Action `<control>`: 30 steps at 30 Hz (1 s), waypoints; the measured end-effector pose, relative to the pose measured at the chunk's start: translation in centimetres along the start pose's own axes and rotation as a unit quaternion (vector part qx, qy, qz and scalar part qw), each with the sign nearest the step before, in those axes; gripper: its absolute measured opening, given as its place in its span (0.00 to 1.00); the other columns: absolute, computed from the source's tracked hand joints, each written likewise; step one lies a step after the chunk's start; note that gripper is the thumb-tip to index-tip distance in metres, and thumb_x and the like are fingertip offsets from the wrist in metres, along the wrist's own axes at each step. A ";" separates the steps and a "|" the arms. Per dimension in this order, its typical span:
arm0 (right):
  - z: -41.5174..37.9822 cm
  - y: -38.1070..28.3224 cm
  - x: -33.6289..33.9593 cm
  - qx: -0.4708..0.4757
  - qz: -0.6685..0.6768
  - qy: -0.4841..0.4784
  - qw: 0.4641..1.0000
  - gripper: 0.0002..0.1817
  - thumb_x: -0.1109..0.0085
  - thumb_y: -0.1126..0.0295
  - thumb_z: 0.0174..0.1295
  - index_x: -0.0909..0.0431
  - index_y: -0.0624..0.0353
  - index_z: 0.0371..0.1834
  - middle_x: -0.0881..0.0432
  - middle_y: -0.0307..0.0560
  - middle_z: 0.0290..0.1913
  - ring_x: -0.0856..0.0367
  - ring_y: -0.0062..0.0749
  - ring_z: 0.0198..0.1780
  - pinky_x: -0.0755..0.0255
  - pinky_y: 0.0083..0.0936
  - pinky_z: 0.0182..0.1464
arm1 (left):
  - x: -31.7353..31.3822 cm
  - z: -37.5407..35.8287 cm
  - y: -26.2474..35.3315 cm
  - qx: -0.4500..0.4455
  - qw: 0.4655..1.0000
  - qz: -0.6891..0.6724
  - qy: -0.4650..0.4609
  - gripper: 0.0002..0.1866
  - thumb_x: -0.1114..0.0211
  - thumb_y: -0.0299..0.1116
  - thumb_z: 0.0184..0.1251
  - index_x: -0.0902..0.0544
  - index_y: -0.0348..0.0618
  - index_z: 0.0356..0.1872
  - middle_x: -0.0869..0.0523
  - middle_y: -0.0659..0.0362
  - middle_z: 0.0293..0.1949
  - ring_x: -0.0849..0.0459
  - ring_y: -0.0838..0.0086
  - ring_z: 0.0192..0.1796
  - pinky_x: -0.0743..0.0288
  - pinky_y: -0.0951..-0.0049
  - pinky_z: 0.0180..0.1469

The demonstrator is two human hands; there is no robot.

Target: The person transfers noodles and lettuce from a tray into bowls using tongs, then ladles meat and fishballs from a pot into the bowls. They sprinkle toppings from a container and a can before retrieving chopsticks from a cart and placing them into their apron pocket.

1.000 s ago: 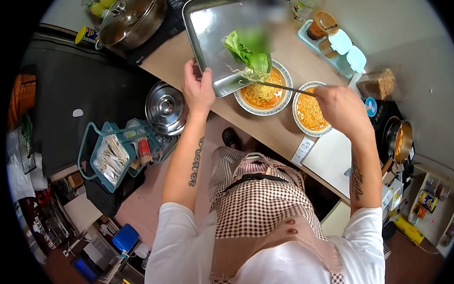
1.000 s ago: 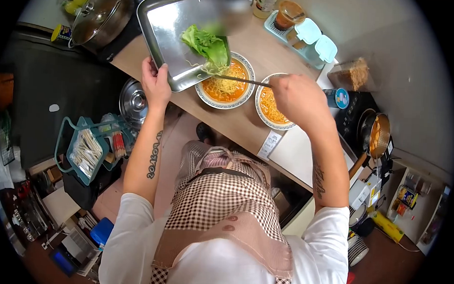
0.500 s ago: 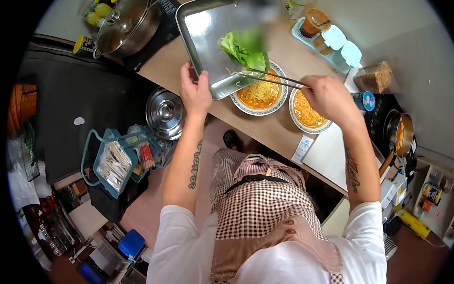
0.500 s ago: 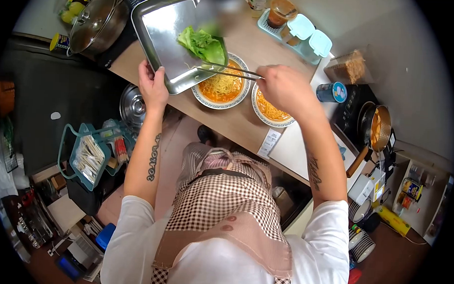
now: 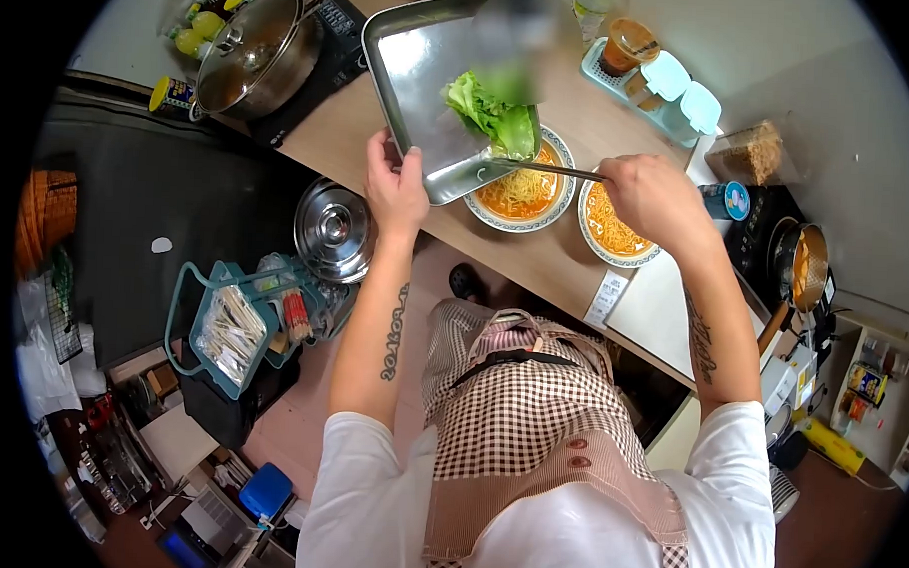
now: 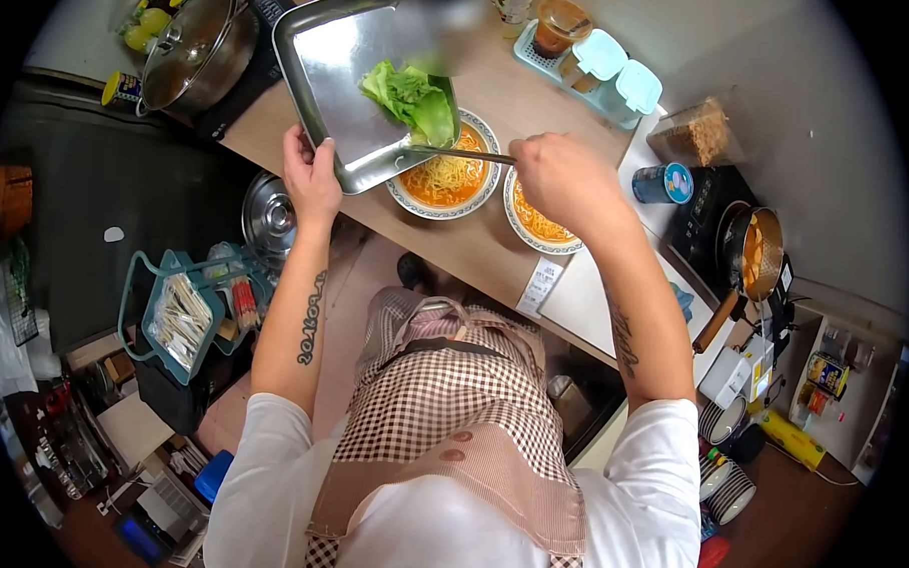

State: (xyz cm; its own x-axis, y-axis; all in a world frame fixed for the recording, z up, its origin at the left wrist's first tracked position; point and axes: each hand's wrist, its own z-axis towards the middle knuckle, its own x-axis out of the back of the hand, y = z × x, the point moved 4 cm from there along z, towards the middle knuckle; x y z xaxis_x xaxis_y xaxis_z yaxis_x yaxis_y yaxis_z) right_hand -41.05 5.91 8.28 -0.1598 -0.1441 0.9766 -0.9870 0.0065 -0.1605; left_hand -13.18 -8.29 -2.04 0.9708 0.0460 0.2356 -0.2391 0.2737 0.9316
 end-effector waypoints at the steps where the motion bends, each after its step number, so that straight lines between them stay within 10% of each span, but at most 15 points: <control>1: -0.6 0.1 0.4 -0.016 -0.007 -0.010 1.000 0.09 0.44 0.69 0.66 0.17 0.63 0.37 0.15 0.58 0.34 0.16 0.56 0.40 0.23 0.47 0.46 | 0.1 -0.1 -0.1 0.003 1.000 0.005 -0.003 0.20 0.36 0.31 0.68 0.23 0.35 0.59 0.13 0.55 0.37 0.15 0.70 0.37 0.21 0.69 0.43; 30: -2.0 1.1 2.5 -0.008 0.081 0.029 0.996 0.10 0.44 0.69 0.67 0.17 0.65 0.35 0.15 0.60 0.33 0.16 0.58 0.39 0.23 0.47 0.44 | 0.4 -0.3 -0.7 0.015 0.999 -0.034 0.002 0.19 0.36 0.31 0.69 0.24 0.33 0.58 0.13 0.54 0.41 0.16 0.70 0.40 0.22 0.69 0.47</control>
State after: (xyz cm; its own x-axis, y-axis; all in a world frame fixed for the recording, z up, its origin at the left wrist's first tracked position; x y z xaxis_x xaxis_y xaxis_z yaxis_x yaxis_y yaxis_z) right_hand -42.58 7.56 10.86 -0.3167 -0.0827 0.9449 -0.9484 0.0415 -0.3142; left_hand -12.63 -8.21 -2.64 0.9848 0.0323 0.1704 -0.1731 0.2474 0.9533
